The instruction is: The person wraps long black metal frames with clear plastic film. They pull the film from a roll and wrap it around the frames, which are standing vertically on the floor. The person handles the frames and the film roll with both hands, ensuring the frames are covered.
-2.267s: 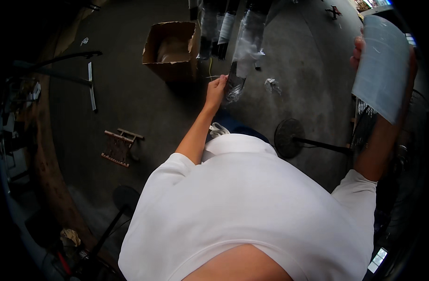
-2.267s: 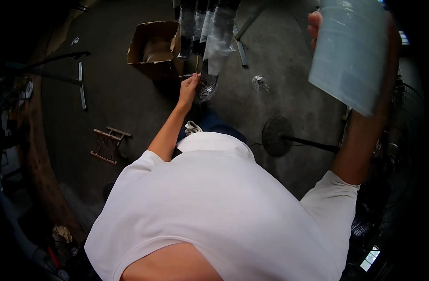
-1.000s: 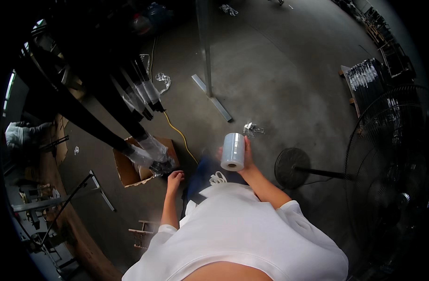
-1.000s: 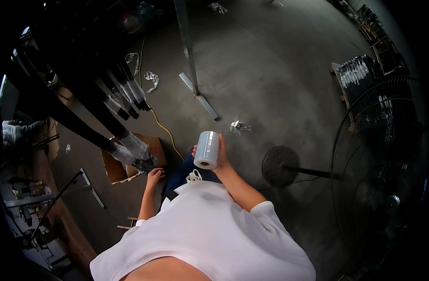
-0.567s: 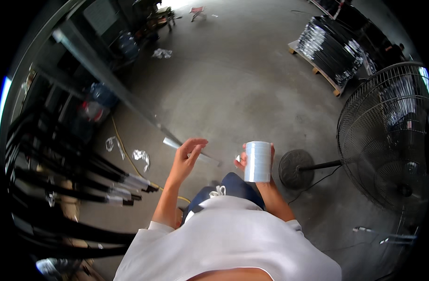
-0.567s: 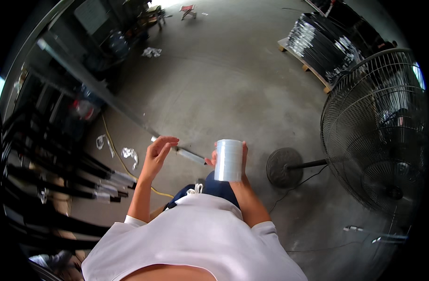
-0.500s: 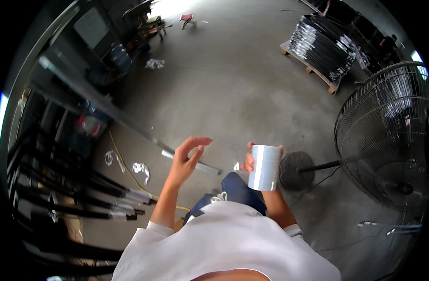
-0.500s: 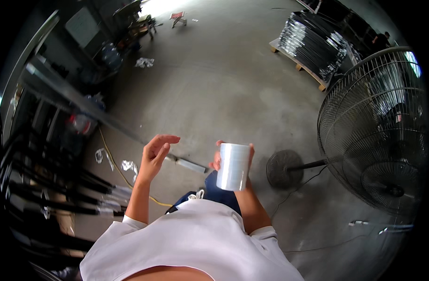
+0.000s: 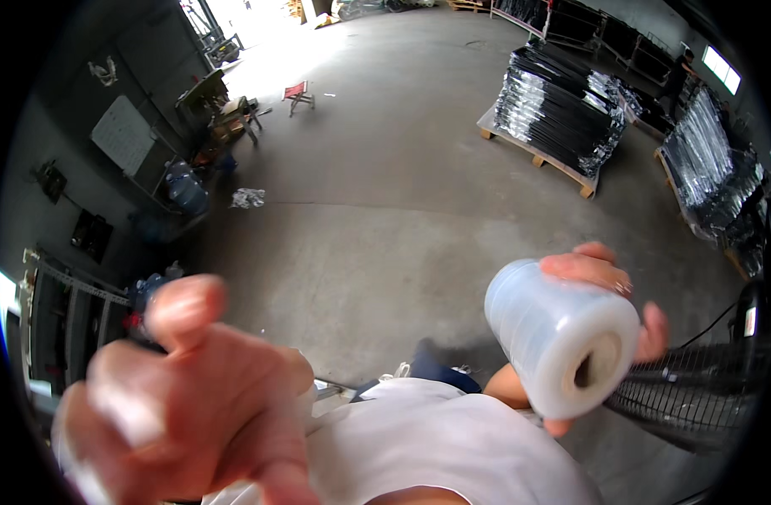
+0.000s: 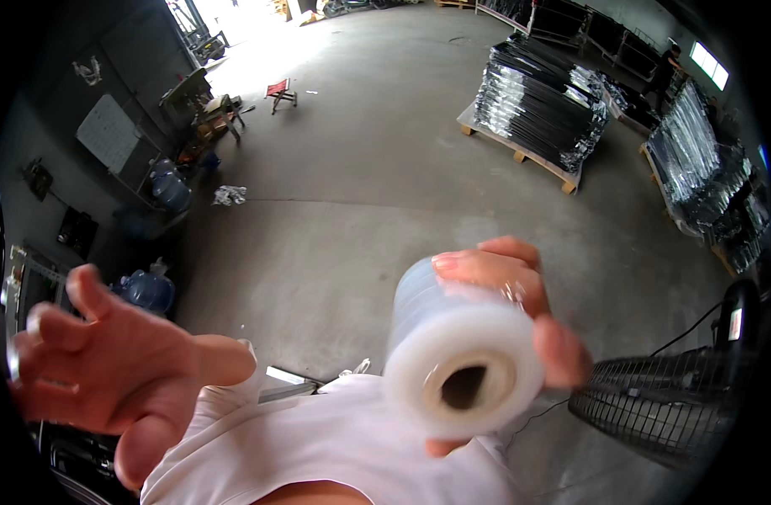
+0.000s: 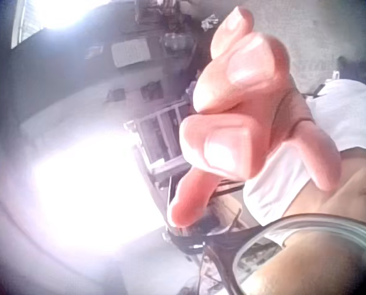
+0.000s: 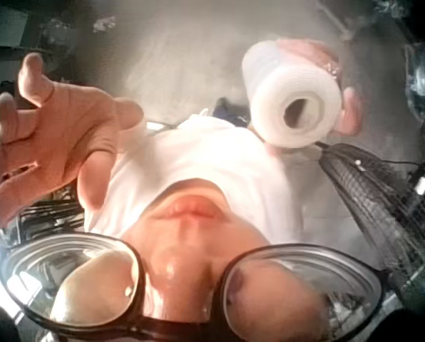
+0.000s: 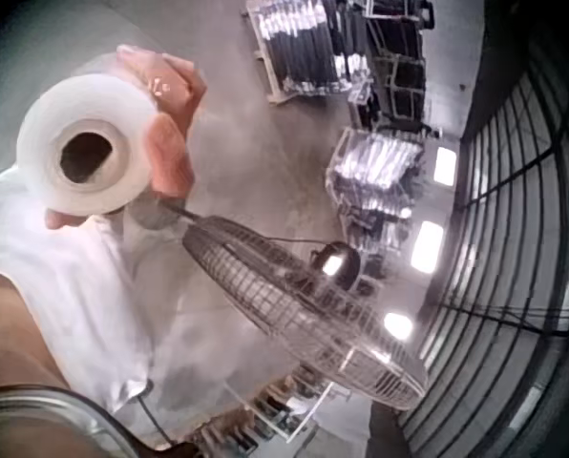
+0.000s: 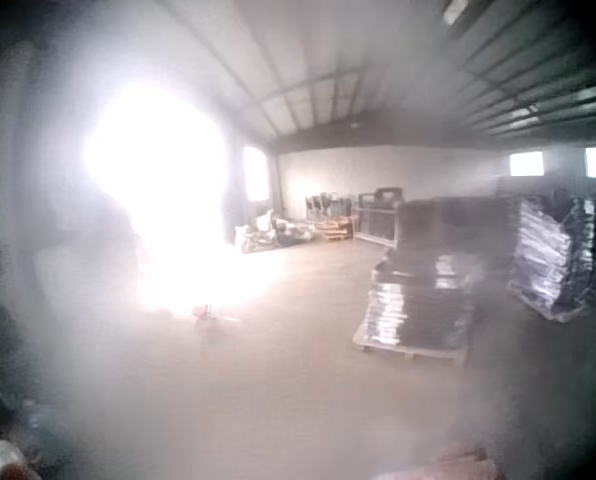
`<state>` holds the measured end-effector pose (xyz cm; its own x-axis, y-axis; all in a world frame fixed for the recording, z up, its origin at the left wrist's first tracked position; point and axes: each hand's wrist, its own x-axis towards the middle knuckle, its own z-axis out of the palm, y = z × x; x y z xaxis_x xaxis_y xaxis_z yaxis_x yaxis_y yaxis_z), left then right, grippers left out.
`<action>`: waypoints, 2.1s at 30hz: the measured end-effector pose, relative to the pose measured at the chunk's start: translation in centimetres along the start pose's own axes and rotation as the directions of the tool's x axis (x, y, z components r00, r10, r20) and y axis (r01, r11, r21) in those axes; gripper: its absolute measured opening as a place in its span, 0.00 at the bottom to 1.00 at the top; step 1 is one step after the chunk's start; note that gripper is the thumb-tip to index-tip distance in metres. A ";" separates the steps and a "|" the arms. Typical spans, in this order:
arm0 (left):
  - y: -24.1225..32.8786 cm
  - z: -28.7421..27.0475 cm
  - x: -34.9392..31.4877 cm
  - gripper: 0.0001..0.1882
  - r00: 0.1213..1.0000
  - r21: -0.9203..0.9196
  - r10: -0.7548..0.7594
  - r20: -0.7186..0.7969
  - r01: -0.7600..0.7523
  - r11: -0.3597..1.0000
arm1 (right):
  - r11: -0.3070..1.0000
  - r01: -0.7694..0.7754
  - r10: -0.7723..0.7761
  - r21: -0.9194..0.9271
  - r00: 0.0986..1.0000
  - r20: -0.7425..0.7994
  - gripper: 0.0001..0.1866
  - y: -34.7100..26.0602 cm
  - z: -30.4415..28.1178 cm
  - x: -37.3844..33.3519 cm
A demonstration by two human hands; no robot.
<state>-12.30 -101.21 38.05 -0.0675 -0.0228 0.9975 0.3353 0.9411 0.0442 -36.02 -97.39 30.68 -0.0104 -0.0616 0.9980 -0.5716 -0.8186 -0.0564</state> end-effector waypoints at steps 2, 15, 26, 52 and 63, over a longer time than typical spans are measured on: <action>-3.1 -0.8 1.1 0.31 0.996 0.004 0.077 -0.034 -0.076 0.997 | 0.982 0.162 -0.154 -0.095 0.984 0.087 0.56 2.6 0.7 3.4; -27.1 -7.3 1.5 0.30 0.958 -0.050 0.229 -0.171 -0.240 0.969 | 0.849 0.501 -0.412 -0.170 0.827 0.382 0.54 17.9 10.1 10.9; -47.3 -15.0 3.5 0.30 0.905 -0.095 0.284 -0.318 -0.328 0.940 | 0.844 0.412 -0.277 -0.344 0.883 0.378 0.53 28.9 20.4 14.0; -78.5 -5.4 -26.5 0.33 -0.236 -0.188 -0.725 0.647 0.872 -0.452 | -0.057 -0.994 0.986 0.097 -0.041 0.164 0.27 64.8 33.3 -15.2; -87.5 -2.1 -25.7 0.35 -0.267 0.010 -0.465 0.844 0.875 -0.484 | -0.097 -0.873 0.955 0.478 -0.217 -0.202 0.21 67.3 32.3 -17.7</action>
<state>-37.91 -183.63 8.69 -0.9310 -0.1468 -0.3341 -0.2310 -0.4716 0.8510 -47.76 -169.80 8.34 -0.7092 -0.6534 -0.2648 0.4569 -0.1400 -0.8784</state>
